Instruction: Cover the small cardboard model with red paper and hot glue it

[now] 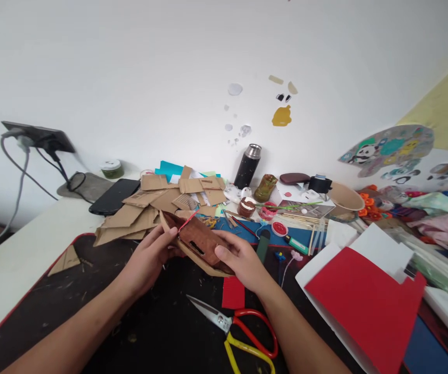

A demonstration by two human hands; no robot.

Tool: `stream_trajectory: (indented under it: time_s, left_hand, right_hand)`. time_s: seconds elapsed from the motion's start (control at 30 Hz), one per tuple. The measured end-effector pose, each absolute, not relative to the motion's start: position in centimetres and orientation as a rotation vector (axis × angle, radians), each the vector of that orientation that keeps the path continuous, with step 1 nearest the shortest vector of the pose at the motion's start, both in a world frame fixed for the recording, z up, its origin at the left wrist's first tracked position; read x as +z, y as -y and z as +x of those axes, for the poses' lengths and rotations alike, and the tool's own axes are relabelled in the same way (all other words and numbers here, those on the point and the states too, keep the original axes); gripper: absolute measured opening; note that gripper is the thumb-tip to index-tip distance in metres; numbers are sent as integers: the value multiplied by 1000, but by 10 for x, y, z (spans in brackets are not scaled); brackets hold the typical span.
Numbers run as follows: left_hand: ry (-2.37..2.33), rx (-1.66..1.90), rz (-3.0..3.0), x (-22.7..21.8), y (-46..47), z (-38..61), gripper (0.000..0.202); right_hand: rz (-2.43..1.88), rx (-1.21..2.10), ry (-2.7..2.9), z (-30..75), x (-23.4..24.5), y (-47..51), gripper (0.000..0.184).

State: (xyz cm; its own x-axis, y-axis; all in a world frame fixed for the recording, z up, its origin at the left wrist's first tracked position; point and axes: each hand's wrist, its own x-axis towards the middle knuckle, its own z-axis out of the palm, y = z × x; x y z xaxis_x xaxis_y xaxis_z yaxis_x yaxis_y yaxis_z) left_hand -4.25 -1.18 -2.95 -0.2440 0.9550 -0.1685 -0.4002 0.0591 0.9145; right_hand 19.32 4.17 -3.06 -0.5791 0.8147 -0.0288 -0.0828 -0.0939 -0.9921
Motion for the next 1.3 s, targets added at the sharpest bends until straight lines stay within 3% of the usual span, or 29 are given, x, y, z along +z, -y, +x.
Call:
stream_trajectory:
  time_s: [0.13,0.37,1.3]
  left_hand:
    - [-1138,1474,683,-30,12,-43,57]
    - [-1073,1436,703,-28,12,-43,70]
    - [-1048,1421,579,-31,15,-41,70]
  right_hand:
    - [-849,1731,1538,193,-30,-40,75]
    - [-845,1712,1545,191,-30,-38,73]
    - [-853,1586,1673,187,-29,-33,75]
